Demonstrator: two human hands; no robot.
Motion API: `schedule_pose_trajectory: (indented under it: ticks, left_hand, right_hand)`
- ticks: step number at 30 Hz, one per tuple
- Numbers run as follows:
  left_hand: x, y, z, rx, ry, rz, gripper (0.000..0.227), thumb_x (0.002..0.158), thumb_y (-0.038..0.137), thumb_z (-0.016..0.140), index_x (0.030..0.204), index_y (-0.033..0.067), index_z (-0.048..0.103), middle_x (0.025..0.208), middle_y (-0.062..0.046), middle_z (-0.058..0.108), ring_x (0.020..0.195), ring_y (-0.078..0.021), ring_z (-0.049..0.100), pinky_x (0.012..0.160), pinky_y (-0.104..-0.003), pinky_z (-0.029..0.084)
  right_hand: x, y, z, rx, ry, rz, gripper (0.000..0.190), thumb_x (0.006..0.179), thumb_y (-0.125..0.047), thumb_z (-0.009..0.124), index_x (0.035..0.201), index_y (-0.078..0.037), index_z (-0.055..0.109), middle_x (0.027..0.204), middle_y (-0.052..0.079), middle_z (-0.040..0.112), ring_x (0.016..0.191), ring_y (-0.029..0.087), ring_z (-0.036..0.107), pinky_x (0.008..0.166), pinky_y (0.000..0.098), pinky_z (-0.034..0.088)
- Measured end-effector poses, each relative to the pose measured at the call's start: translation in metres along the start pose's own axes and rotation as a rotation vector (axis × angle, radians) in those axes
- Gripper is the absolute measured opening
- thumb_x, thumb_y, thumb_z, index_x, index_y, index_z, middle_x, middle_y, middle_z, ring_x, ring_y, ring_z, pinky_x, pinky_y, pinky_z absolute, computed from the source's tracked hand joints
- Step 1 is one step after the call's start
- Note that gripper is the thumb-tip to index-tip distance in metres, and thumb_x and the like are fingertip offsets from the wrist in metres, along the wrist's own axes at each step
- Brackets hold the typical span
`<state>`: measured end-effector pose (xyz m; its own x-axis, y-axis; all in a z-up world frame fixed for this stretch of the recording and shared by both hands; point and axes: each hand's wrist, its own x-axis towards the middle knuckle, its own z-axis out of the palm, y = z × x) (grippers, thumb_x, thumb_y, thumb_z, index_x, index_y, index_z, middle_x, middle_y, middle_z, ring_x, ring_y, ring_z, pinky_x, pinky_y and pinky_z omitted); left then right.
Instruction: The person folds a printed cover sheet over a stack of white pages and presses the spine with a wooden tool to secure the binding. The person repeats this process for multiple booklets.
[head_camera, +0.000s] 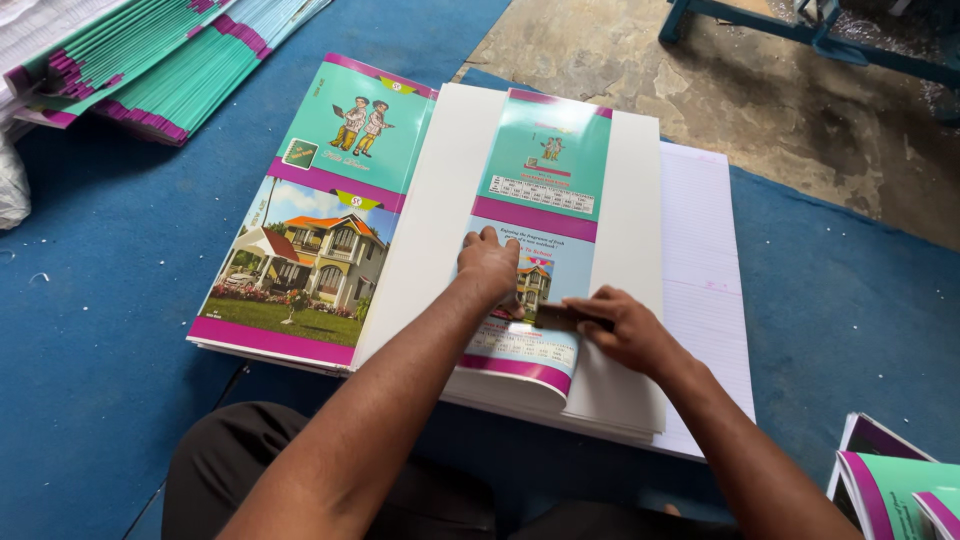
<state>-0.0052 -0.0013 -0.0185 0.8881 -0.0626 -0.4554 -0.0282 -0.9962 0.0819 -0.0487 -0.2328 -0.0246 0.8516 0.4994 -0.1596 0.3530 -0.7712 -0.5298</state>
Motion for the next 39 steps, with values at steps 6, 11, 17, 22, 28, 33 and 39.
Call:
schedule_pose_trajectory:
  ticks: [6, 11, 17, 22, 28, 33, 39]
  left_hand:
    - [-0.005, -0.002, 0.0, -0.063, 0.022, 0.001, 0.118, 0.053, 0.057, 0.098, 0.149, 0.016, 0.044, 0.145, -0.018, 0.042, 0.14, -0.0405, 0.037, 0.105, -0.045, 0.052]
    - [-0.008, 0.0, -0.001, -0.097, 0.02, -0.02, 0.116, 0.054, 0.055, 0.098, 0.15, 0.0175, 0.043, 0.147, -0.018, 0.041, 0.142, -0.0392, 0.035, 0.106, -0.045, 0.052]
    - [-0.011, 0.003, 0.002, -0.15, 0.038, -0.043, 0.113, 0.059, 0.048, 0.1, 0.15, 0.0166, 0.041, 0.15, -0.02, 0.036, 0.145, -0.0399, 0.029, 0.107, -0.047, 0.049]
    - [-0.008, 0.012, 0.013, -0.084, 0.085, -0.003, 0.08, 0.071, 0.034, 0.094, 0.139, 0.0117, 0.058, 0.146, -0.021, 0.047, 0.137, -0.0375, 0.045, 0.107, -0.046, 0.05]
    - [-0.012, 0.047, 0.033, -0.141, 0.216, 0.033, 0.042, 0.088, 0.017, 0.066, 0.13, 0.0112, 0.064, 0.14, -0.018, 0.052, 0.132, -0.0372, 0.049, 0.101, -0.051, 0.05]
    - [-0.03, 0.073, 0.04, -0.185, 0.319, 0.058, 0.052, 0.089, 0.021, 0.068, 0.138, 0.0069, 0.056, 0.138, -0.021, 0.052, 0.129, -0.041, 0.049, 0.105, -0.059, 0.044]
    - [-0.055, 0.09, 0.027, -0.245, 0.214, -0.009, 0.088, 0.083, 0.047, 0.076, 0.15, 0.0058, 0.036, 0.149, -0.028, 0.035, 0.14, -0.0491, 0.031, 0.103, -0.07, 0.039]
  right_hand:
    - [-0.029, -0.01, 0.003, 0.065, -0.13, -0.036, 0.044, 0.087, -0.011, 0.069, 0.129, -0.025, 0.072, 0.11, 0.007, 0.069, 0.102, 0.021, 0.068, 0.094, 0.0348, 0.056]
    - [-0.046, -0.018, 0.005, 0.098, -0.226, 0.007, 0.043, 0.084, -0.01, 0.074, 0.124, -0.025, 0.075, 0.11, 0.006, 0.07, 0.101, 0.02, 0.069, 0.092, 0.0341, 0.058]
    - [-0.054, -0.028, 0.002, 0.1, -0.32, 0.076, 0.044, 0.082, -0.007, 0.075, 0.121, -0.028, 0.077, 0.104, 0.004, 0.072, 0.097, 0.018, 0.068, 0.089, 0.0336, 0.058]
    - [-0.053, -0.033, 0.001, 0.115, -0.348, 0.13, 0.042, 0.08, -0.006, 0.076, 0.117, -0.026, 0.08, 0.1, 0.004, 0.073, 0.091, 0.018, 0.068, 0.083, 0.0325, 0.058]
    - [-0.052, -0.026, 0.003, 0.12, -0.408, 0.121, 0.039, 0.077, -0.005, 0.077, 0.113, -0.021, 0.081, 0.095, 0.005, 0.075, 0.086, 0.019, 0.069, 0.078, 0.0336, 0.057]
    - [-0.054, 0.014, -0.007, 0.303, -0.295, 0.053, 0.038, 0.079, -0.008, 0.072, 0.114, -0.017, 0.082, 0.1, 0.006, 0.076, 0.093, 0.018, 0.071, 0.086, 0.0338, 0.057]
    - [-0.06, 0.074, -0.04, 0.447, -0.035, 0.556, 0.045, 0.086, -0.023, 0.07, 0.131, -0.018, 0.066, 0.114, 0.017, 0.074, 0.095, 0.031, 0.073, 0.081, 0.0498, 0.06]
